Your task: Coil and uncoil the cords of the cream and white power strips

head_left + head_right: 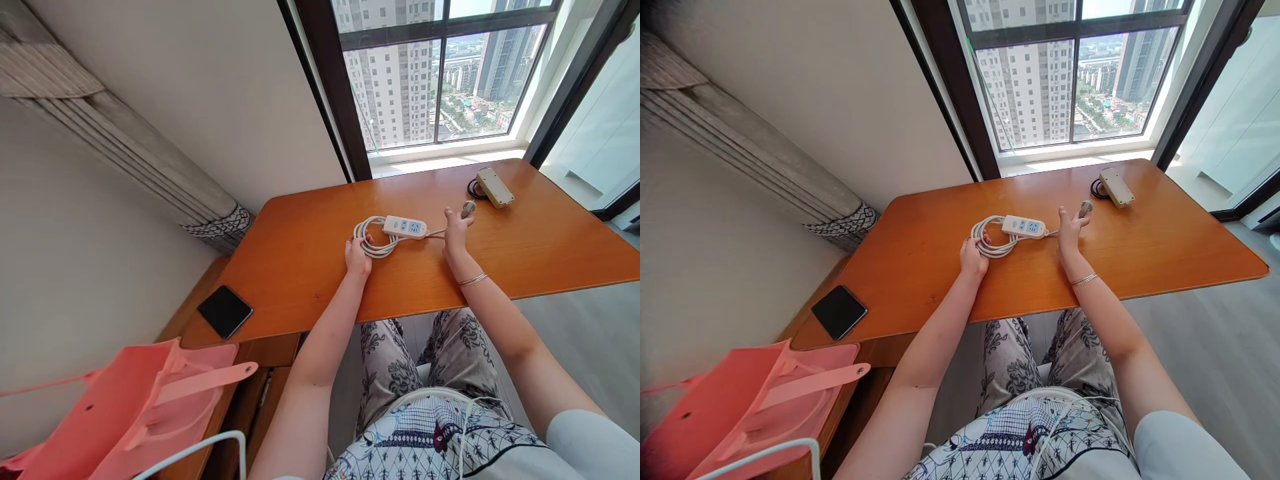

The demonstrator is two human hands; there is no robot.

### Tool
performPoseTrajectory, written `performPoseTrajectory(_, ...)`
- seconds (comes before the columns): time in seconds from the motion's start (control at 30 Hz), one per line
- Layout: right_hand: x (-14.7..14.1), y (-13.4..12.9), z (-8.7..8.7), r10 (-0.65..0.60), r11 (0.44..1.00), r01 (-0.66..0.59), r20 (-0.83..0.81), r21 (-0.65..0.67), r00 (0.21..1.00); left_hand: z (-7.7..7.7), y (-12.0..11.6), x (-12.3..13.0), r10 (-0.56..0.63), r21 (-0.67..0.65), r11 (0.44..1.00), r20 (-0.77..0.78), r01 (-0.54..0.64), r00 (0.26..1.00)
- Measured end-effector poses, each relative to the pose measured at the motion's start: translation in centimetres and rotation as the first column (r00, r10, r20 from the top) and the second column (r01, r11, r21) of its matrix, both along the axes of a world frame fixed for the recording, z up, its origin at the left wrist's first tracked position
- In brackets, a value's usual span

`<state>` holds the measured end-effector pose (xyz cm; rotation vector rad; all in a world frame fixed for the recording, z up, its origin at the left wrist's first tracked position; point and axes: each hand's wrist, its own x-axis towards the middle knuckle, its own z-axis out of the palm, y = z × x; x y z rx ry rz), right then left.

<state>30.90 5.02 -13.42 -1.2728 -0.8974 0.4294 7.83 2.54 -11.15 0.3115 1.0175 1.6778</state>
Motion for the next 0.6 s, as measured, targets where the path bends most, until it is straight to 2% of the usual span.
performPoseTrajectory(0.1,-1.6,-1.2,0.3,0.056,0.998,-0.054,-0.107,0.026,0.993,0.4,-0.1,0.0,0.004,0.008,1.000,0.011,-0.004,1.000)
performPoseTrajectory(0.2,-2.8,-2.6,0.9,0.084,0.995,-0.081,-0.039,0.065,0.996,0.7,-0.4,0.0,-0.056,0.028,0.998,0.002,0.056,0.998)
performPoseTrajectory(0.33,-3.1,-3.5,1.7,0.015,0.998,-0.019,0.068,0.059,0.998,0.5,-0.6,-0.1,-0.103,0.058,0.993,-0.007,0.103,0.995)
performPoseTrajectory(0.47,-3.0,-4.0,2.3,-0.029,0.999,0.024,0.137,0.041,0.990,-0.1,-0.3,-0.4,-0.042,0.101,0.994,0.008,0.041,0.999)
performPoseTrajectory(0.6,-3.8,-5.2,2.9,0.007,0.998,-0.021,0.266,0.052,0.964,-0.1,0.0,-0.8,0.079,0.127,0.989,0.000,-0.078,0.997)
